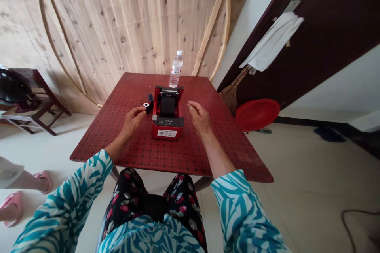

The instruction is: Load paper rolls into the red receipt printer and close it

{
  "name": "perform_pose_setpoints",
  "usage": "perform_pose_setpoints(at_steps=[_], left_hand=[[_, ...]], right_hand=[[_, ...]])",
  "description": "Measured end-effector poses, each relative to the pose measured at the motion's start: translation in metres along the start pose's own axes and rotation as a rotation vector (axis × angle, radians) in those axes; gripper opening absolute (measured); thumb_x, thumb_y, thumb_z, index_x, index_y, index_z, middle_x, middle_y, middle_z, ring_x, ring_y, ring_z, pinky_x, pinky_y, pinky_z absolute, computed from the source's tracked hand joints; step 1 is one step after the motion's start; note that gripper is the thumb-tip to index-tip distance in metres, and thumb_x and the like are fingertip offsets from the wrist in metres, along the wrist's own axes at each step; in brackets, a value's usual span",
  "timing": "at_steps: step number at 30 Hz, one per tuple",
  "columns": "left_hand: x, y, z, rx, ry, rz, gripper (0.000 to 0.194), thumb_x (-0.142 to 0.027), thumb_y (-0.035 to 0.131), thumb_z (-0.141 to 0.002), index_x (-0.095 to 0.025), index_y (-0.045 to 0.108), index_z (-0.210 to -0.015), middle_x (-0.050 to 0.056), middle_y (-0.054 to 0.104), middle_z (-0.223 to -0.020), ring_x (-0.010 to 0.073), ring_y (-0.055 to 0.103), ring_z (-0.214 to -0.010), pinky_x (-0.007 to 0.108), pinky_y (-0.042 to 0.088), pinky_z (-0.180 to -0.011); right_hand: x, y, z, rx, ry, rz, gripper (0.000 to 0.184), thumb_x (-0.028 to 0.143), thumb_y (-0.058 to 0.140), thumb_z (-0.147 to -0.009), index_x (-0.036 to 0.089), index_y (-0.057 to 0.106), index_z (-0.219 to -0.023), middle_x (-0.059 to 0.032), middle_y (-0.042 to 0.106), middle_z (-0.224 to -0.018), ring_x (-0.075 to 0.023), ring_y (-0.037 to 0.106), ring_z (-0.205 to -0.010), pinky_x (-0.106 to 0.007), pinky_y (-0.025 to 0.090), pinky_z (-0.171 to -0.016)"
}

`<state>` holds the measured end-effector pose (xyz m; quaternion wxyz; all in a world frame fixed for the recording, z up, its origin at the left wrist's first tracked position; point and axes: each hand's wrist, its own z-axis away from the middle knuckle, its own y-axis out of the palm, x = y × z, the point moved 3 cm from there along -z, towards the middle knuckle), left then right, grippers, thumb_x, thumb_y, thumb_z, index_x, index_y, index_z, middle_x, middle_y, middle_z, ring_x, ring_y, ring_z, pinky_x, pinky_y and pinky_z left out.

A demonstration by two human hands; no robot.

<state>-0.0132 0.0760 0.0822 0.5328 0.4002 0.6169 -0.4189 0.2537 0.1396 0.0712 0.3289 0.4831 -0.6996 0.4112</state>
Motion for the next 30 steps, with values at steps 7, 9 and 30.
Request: perform_pose_setpoints(at_steps=[7,9,30], left_hand=[[-0.044,0.033,-0.027,0.394,0.338,-0.574,0.003,-0.019,0.071,-0.068,-0.021,0.071,-0.071,0.007,0.067,-0.090,0.0269,0.058,-0.105,0.037,0.042,-0.098],[-0.050,0.043,-0.034,0.418,0.338,-0.676,0.007,-0.018,0.074,-0.063,-0.020,0.068,-0.063,0.008,0.064,-0.086,0.0318,0.055,-0.109,0.041,0.040,-0.100],[-0.061,0.101,-0.071,0.830,-0.231,-0.624,0.029,0.007,0.055,-0.044,-0.020,0.061,-0.050,-0.006,0.054,-0.046,0.0105,0.043,-0.044,0.017,0.025,-0.042]], right_hand=[[0.026,0.015,-0.022,0.133,-0.152,0.071,0.025,0.035,0.055,-0.086,0.023,0.071,-0.102,-0.0062,0.075,-0.107,-0.0203,0.067,-0.103,-0.043,0.052,-0.097],[0.023,0.010,-0.015,0.094,-0.134,0.060,0.027,0.035,0.053,-0.087,0.023,0.070,-0.104,-0.0063,0.074,-0.109,-0.0204,0.067,-0.104,-0.043,0.052,-0.098],[-0.048,-0.014,0.040,0.017,0.099,-0.107,0.026,0.034,0.052,-0.084,0.024,0.071,-0.100,-0.0066,0.075,-0.108,-0.0208,0.068,-0.105,-0.043,0.052,-0.099]])
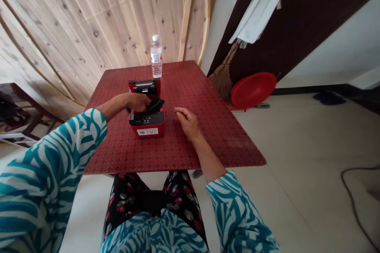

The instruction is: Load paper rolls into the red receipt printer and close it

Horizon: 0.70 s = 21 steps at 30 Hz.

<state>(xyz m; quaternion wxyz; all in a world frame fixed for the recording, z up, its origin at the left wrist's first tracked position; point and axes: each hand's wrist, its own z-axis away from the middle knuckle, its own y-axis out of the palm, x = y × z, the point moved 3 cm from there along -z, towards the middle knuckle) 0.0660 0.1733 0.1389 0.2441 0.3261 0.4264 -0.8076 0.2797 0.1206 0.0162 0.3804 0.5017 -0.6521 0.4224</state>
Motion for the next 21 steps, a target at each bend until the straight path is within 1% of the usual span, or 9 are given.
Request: perform_pose_setpoints(at_steps=[3,5,7,10,12,14,17,19,21], left_hand=[[-0.003,-0.005,0.003,-0.051,-0.009,-0.091,0.030,0.008,0.051,-0.047,-0.020,0.063,-0.052,-0.004,0.057,-0.049,0.0120,0.050,-0.049,0.017,0.032,-0.048],[-0.003,-0.004,0.005,-0.088,0.007,-0.167,0.029,0.008,0.054,-0.052,-0.020,0.064,-0.053,-0.003,0.055,-0.048,0.0121,0.051,-0.048,0.017,0.032,-0.048],[0.000,-0.001,0.007,-0.084,0.004,-0.180,0.026,0.004,0.058,-0.055,-0.021,0.064,-0.054,-0.004,0.051,-0.045,0.0112,0.047,-0.044,0.018,0.030,-0.046],[0.003,0.004,0.004,-0.045,0.003,-0.139,0.025,0.003,0.062,-0.054,-0.021,0.061,-0.052,-0.006,0.049,-0.045,0.0096,0.043,-0.042,0.018,0.026,-0.044],[0.003,0.006,0.001,-0.065,0.043,-0.137,0.026,0.005,0.063,-0.052,-0.021,0.060,-0.052,-0.005,0.052,-0.048,0.0104,0.045,-0.045,0.018,0.029,-0.046],[0.000,0.007,-0.002,-0.112,0.084,-0.182,0.027,0.006,0.064,-0.050,-0.021,0.060,-0.051,-0.004,0.053,-0.048,0.0118,0.047,-0.048,0.019,0.032,-0.049],[-0.004,0.009,-0.004,-0.192,0.119,-0.276,0.030,0.007,0.066,-0.047,-0.021,0.058,-0.047,-0.005,0.048,-0.044,0.0131,0.045,-0.046,0.021,0.035,-0.052],[-0.007,0.010,-0.002,-0.183,0.163,-0.338,0.030,0.008,0.067,-0.048,-0.021,0.058,-0.048,-0.004,0.047,-0.044,0.0145,0.047,-0.049,0.022,0.037,-0.057],[-0.010,0.011,0.003,-0.133,0.214,-0.393,0.028,0.007,0.067,-0.051,-0.021,0.060,-0.051,-0.002,0.051,-0.050,0.0177,0.054,-0.060,0.023,0.040,-0.066]], right_hand=[[0.002,0.001,0.001,0.024,0.007,-0.005,0.027,0.033,0.051,-0.085,0.024,0.071,-0.101,-0.0066,0.075,-0.109,-0.0198,0.068,-0.105,-0.042,0.052,-0.100],[0.002,0.003,0.001,0.042,0.004,-0.016,0.027,0.032,0.051,-0.085,0.024,0.071,-0.101,-0.0065,0.075,-0.109,-0.0195,0.068,-0.105,-0.041,0.052,-0.099],[0.000,0.006,0.001,0.053,-0.003,-0.022,0.026,0.030,0.052,-0.084,0.024,0.071,-0.100,-0.0056,0.075,-0.108,-0.0191,0.069,-0.104,-0.040,0.052,-0.098],[-0.003,0.007,0.000,0.062,-0.005,-0.009,0.026,0.029,0.052,-0.083,0.025,0.072,-0.100,-0.0043,0.076,-0.106,-0.0187,0.069,-0.102,-0.039,0.053,-0.097],[-0.004,0.007,0.000,0.069,-0.011,0.013,0.027,0.029,0.052,-0.083,0.025,0.072,-0.101,-0.0045,0.076,-0.107,-0.0189,0.069,-0.103,-0.039,0.053,-0.097],[-0.005,0.006,0.001,0.080,-0.025,0.040,0.027,0.028,0.052,-0.084,0.025,0.072,-0.102,-0.0048,0.075,-0.108,-0.0192,0.069,-0.103,-0.040,0.053,-0.097],[-0.007,0.006,0.001,0.103,-0.048,0.103,0.027,0.028,0.051,-0.085,0.025,0.071,-0.103,-0.0052,0.075,-0.109,-0.0193,0.068,-0.105,-0.041,0.053,-0.098],[-0.008,0.006,0.002,0.124,-0.065,0.156,0.027,0.028,0.050,-0.086,0.025,0.071,-0.103,-0.0065,0.074,-0.111,-0.0195,0.068,-0.107,-0.041,0.053,-0.098],[-0.008,0.007,0.003,0.142,-0.084,0.201,0.027,0.026,0.049,-0.087,0.023,0.070,-0.104,-0.0081,0.074,-0.111,-0.0199,0.067,-0.107,-0.041,0.052,-0.099]])
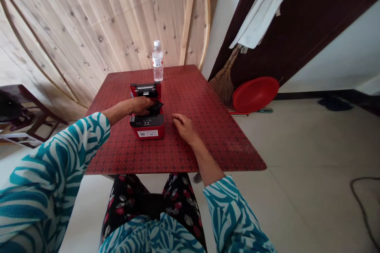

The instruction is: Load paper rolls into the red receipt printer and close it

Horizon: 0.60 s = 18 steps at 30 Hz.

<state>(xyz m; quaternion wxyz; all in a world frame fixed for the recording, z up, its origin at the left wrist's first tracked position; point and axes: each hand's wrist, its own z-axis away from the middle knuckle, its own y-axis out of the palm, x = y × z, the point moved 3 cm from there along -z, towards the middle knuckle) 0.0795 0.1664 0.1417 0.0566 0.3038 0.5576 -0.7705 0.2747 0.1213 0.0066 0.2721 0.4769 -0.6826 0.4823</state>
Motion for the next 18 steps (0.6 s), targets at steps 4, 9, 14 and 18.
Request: perform_pose_setpoints(at_steps=[4,9,14,18], left_hand=[[-0.010,-0.010,0.021,-0.052,0.030,-0.019,0.025,0.004,0.067,-0.058,-0.020,0.064,-0.064,0.002,0.059,-0.072,0.0261,0.061,-0.099,0.026,0.041,-0.085],[-0.009,-0.039,0.067,-0.295,0.087,-0.044,0.031,-0.005,0.072,-0.065,-0.022,0.068,-0.091,0.002,0.064,-0.098,0.0256,0.059,-0.110,0.028,0.043,-0.090],[0.062,-0.065,0.106,-0.774,0.075,0.411,0.033,-0.015,0.079,-0.065,-0.018,0.063,-0.094,0.001,0.068,-0.087,0.0153,0.064,-0.087,0.024,0.048,-0.079],[0.137,-0.030,0.092,-0.804,0.056,0.764,0.038,-0.023,0.084,-0.060,-0.018,0.056,-0.085,0.001,0.068,-0.079,0.0150,0.066,-0.075,0.027,0.052,-0.073]], right_hand=[[0.001,-0.001,0.001,0.024,-0.016,0.054,0.027,0.025,0.049,-0.087,0.023,0.070,-0.104,-0.0086,0.074,-0.111,-0.0203,0.067,-0.107,-0.043,0.052,-0.099],[0.000,-0.002,0.003,0.039,-0.001,0.083,0.029,0.027,0.049,-0.087,0.022,0.070,-0.106,-0.0101,0.073,-0.112,-0.0216,0.067,-0.108,-0.044,0.052,-0.099],[-0.004,0.000,0.002,0.036,0.013,0.098,0.029,0.028,0.049,-0.086,0.021,0.070,-0.105,-0.0112,0.073,-0.112,-0.0231,0.067,-0.108,-0.046,0.051,-0.100],[-0.008,0.001,0.002,0.035,0.037,0.088,0.030,0.031,0.050,-0.084,0.021,0.071,-0.104,-0.0112,0.073,-0.113,-0.0247,0.067,-0.108,-0.048,0.051,-0.100]])
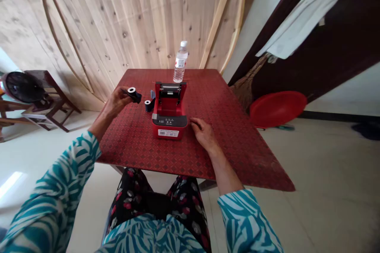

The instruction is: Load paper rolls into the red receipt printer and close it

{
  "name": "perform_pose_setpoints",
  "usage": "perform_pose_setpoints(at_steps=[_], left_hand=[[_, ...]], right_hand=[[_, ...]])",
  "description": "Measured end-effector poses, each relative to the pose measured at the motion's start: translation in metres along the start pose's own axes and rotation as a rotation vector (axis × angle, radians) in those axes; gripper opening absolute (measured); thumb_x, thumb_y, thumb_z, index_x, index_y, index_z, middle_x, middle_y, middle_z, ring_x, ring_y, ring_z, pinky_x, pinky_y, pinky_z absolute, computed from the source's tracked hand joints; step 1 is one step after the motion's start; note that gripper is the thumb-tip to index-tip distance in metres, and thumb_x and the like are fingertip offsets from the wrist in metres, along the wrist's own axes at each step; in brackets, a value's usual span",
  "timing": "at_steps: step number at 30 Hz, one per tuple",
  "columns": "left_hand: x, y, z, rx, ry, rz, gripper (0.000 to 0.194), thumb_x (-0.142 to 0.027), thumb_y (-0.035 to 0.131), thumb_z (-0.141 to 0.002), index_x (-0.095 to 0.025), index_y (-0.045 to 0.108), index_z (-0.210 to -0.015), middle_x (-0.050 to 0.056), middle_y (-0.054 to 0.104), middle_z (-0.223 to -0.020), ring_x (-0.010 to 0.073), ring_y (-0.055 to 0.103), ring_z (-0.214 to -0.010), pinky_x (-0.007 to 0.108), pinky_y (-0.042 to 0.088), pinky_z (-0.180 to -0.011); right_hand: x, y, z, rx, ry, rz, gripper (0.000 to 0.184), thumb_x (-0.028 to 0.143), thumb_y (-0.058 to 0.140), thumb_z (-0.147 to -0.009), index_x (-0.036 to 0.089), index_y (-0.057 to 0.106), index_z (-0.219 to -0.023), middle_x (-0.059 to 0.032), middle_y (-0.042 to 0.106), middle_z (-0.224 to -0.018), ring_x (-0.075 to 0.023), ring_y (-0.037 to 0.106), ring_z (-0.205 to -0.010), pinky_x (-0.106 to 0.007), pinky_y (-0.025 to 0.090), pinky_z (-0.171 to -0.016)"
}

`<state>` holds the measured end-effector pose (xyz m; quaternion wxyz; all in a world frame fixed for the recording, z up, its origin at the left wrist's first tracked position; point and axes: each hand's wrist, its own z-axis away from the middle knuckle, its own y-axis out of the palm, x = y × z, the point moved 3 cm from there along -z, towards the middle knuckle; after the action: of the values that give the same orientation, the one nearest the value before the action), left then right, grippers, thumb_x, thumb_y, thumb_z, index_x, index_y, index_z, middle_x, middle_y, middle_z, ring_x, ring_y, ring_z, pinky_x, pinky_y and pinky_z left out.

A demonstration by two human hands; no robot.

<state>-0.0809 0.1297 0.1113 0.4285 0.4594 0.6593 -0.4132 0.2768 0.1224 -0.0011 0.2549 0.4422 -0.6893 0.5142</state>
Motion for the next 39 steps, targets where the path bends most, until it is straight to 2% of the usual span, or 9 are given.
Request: perform_pose_setpoints(at_steps=[5,15,20,22,25,27,33,36,39], left_hand=[[0.079,0.014,-0.003,-0.025,-0.070,-0.084,0.038,-0.025,0.080,-0.060,-0.018,0.054,-0.086,0.001,0.069,-0.079,0.0169,0.067,-0.074,0.032,0.053,-0.075],[0.092,0.003,-0.011,0.201,-0.036,-0.137,0.039,-0.021,0.068,-0.063,-0.017,0.062,-0.101,0.008,0.073,-0.098,0.0219,0.069,-0.090,0.039,0.055,-0.086],[0.053,-0.032,-0.019,-0.357,0.095,-0.310,0.030,-0.032,0.054,-0.083,-0.017,0.063,-0.107,0.007,0.070,-0.099,0.0175,0.065,-0.091,0.032,0.053,-0.085],[0.023,-0.019,-0.023,-0.191,0.156,-0.469,0.033,-0.042,0.052,-0.088,-0.019,0.066,-0.108,0.006,0.070,-0.103,0.0203,0.064,-0.099,0.033,0.051,-0.090],[-0.007,0.027,-0.022,0.323,0.208,-0.926,0.042,-0.044,0.069,-0.077,-0.019,0.070,-0.110,0.010,0.067,-0.122,0.0311,0.054,-0.121,0.044,0.039,-0.107],[-0.013,0.052,-0.019,0.466,0.183,-1.209,0.052,-0.044,0.074,-0.071,-0.017,0.069,-0.115,0.014,0.061,-0.132,0.0370,0.047,-0.129,0.050,0.034,-0.109],[0.000,0.079,-0.023,0.465,0.113,-1.416,0.037,-0.034,0.064,-0.079,-0.016,0.072,-0.110,0.016,0.063,-0.128,0.0359,0.052,-0.124,0.048,0.038,-0.104],[-0.001,0.071,-0.030,0.381,0.077,-1.266,0.033,-0.035,0.067,-0.075,-0.016,0.073,-0.102,0.014,0.067,-0.119,0.0342,0.057,-0.116,0.045,0.043,-0.098],[-0.011,0.051,-0.037,0.217,-0.065,-0.943,0.026,-0.038,0.068,-0.073,-0.016,0.073,-0.088,0.007,0.069,-0.085,0.0264,0.065,-0.088,0.035,0.050,-0.075]], right_hand=[[-0.002,-0.002,0.002,-0.007,0.038,-0.013,0.032,0.036,0.050,-0.084,0.022,0.071,-0.104,-0.0104,0.074,-0.112,-0.0256,0.068,-0.107,-0.048,0.051,-0.100],[0.000,-0.004,0.003,-0.011,0.066,-0.035,0.032,0.037,0.051,-0.084,0.022,0.071,-0.105,-0.0102,0.074,-0.111,-0.0250,0.068,-0.105,-0.047,0.052,-0.098],[0.000,-0.004,0.002,-0.005,0.061,-0.028,0.032,0.037,0.052,-0.084,0.023,0.071,-0.105,-0.0098,0.075,-0.111,-0.0253,0.068,-0.106,-0.048,0.052,-0.098],[0.000,-0.003,0.002,-0.006,0.052,-0.026,0.031,0.037,0.052,-0.084,0.023,0.071,-0.104,-0.0096,0.075,-0.112,-0.0255,0.068,-0.106,-0.049,0.051,-0.099],[-0.001,-0.003,0.002,-0.005,0.049,-0.021,0.031,0.036,0.052,-0.084,0.023,0.071,-0.104,-0.0101,0.074,-0.113,-0.0259,0.068,-0.108,-0.050,0.051,-0.100],[0.000,-0.003,0.002,-0.003,0.048,-0.020,0.030,0.035,0.051,-0.085,0.023,0.071,-0.104,-0.0102,0.074,-0.112,-0.0257,0.068,-0.107,-0.050,0.051,-0.100],[0.004,-0.003,0.002,0.000,0.027,-0.017,0.028,0.032,0.050,-0.085,0.024,0.070,-0.104,-0.0094,0.074,-0.112,-0.0233,0.068,-0.107,-0.047,0.051,-0.100],[0.005,-0.003,0.001,0.003,0.021,-0.016,0.029,0.031,0.050,-0.085,0.023,0.070,-0.104,-0.0100,0.074,-0.112,-0.0229,0.068,-0.108,-0.046,0.052,-0.100],[0.006,-0.003,0.001,0.012,0.023,-0.008,0.029,0.030,0.049,-0.085,0.023,0.070,-0.104,-0.0102,0.074,-0.113,-0.0228,0.068,-0.109,-0.046,0.051,-0.100]])
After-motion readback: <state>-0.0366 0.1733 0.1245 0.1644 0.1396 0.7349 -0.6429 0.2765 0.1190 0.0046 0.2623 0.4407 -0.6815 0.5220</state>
